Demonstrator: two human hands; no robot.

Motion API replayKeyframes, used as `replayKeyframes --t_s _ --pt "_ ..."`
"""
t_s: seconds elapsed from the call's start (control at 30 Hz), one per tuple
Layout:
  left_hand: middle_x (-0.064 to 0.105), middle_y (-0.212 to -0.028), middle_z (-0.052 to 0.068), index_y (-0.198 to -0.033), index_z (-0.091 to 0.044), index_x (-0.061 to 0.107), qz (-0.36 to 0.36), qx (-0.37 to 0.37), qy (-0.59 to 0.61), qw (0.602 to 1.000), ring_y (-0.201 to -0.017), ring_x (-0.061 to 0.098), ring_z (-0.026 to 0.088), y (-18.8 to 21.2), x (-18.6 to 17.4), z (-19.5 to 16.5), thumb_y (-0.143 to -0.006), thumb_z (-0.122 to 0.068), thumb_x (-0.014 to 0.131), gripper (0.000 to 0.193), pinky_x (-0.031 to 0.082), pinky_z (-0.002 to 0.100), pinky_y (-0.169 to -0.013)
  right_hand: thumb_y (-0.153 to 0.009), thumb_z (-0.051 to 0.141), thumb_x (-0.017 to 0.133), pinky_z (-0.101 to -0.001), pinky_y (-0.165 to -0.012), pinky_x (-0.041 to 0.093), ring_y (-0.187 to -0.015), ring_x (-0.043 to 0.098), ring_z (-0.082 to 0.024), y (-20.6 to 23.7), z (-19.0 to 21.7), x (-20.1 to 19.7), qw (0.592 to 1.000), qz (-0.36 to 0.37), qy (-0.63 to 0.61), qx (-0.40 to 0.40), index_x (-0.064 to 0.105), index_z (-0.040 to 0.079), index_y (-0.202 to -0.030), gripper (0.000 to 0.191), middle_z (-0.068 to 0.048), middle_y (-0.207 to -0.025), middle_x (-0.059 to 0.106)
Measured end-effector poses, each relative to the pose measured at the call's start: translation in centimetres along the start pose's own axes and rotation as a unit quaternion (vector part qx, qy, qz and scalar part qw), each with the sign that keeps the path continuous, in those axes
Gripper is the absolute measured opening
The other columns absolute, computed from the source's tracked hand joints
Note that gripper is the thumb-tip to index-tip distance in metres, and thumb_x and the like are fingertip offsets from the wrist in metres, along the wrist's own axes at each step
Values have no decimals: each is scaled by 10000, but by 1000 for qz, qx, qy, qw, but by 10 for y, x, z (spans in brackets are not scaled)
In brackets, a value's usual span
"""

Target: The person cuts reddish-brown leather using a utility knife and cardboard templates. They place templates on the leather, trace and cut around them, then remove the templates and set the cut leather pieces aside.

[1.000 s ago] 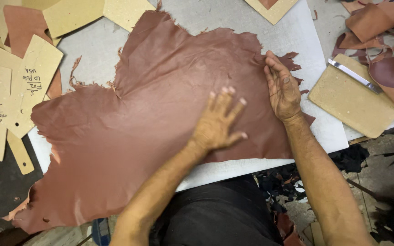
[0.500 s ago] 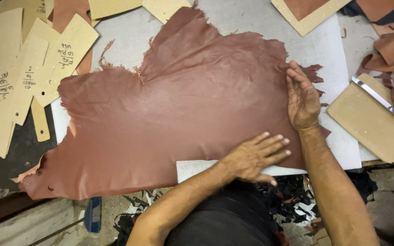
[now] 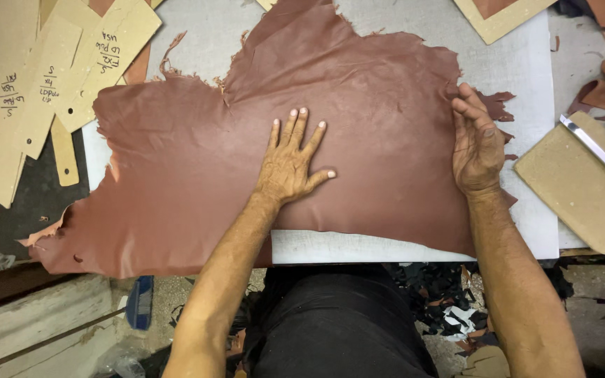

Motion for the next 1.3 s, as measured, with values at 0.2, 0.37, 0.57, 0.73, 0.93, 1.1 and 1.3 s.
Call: replayKeyframes --t_s 0.2,0.37,0.57,0.73,0.93,1.1,1.3 --pt "134 -1693 190 -1618 -231 269 141 285 7 948 -1568 91 361 53 24 -100 -855 -847 443 996 55 586 -1254 -1114 510 504 -399 -1374 251 -1588 353 -231 -2 3 1 998 -4 -57 -6 603 17 -1384 571 -145 -1692 383" --pt "202 -1705 131 -1592 -253 323 152 315 44 936 -1591 137 298 82 38 -142 -841 -784 509 938 69 541 -1291 -1113 501 518 -414 -1365 247 -1590 342 -243 0 5 4 1000 10 -19 -14 604 7 -1370 564 -156 -1678 376" --pt "239 -1696 96 -1597 -196 335 143 291 42 945 -1583 166 263 80 33 -137 -846 -650 634 927 90 515 -1291 -1095 527 509 -393 -1350 286 -1574 376 -235 -5 2 -6 993 -9 -114 13 645 3 -1339 593 -155 -1674 424" --pt "259 -1689 86 -1593 -151 324 130 288 25 949 -1573 191 245 80 33 -140 -843 -602 658 936 101 498 -1289 -1063 447 569 -417 -1280 355 -1502 425 -273 2 20 5 997 -67 17 24 654 57 -1329 480 -154 -1579 485" --pt "256 -1669 116 -1613 -158 290 190 286 34 939 -1569 183 274 81 37 -137 -854 -570 667 943 84 527 -1294 -991 487 485 -491 -1272 110 -1552 188 -265 52 -18 134 693 396 600 48 518 101 -1456 605 -113 -1626 368" --pt "249 -1688 117 -1598 -131 311 127 316 43 939 -1575 184 272 78 27 -133 -826 -548 696 957 117 514 -1286 -969 643 436 -541 -1205 59 -1526 107 -362 -19 -19 92 601 236 764 10 370 53 -1559 837 -220 -1658 172" --pt "212 -1712 138 -1615 -118 289 170 347 53 921 -1596 157 275 74 27 -126 -818 -588 700 1013 112 491 -1296 -943 676 486 -555 -1293 116 -1588 195 -367 -28 -19 53 673 157 723 8 436 54 -1560 878 -213 -1688 264"
Point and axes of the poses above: each hand's wrist, its own y-axis away from the middle knuckle, its own x-axis out of the palm, z = x × y, the point moved 6 cm from there along -y, towards the middle knuckle
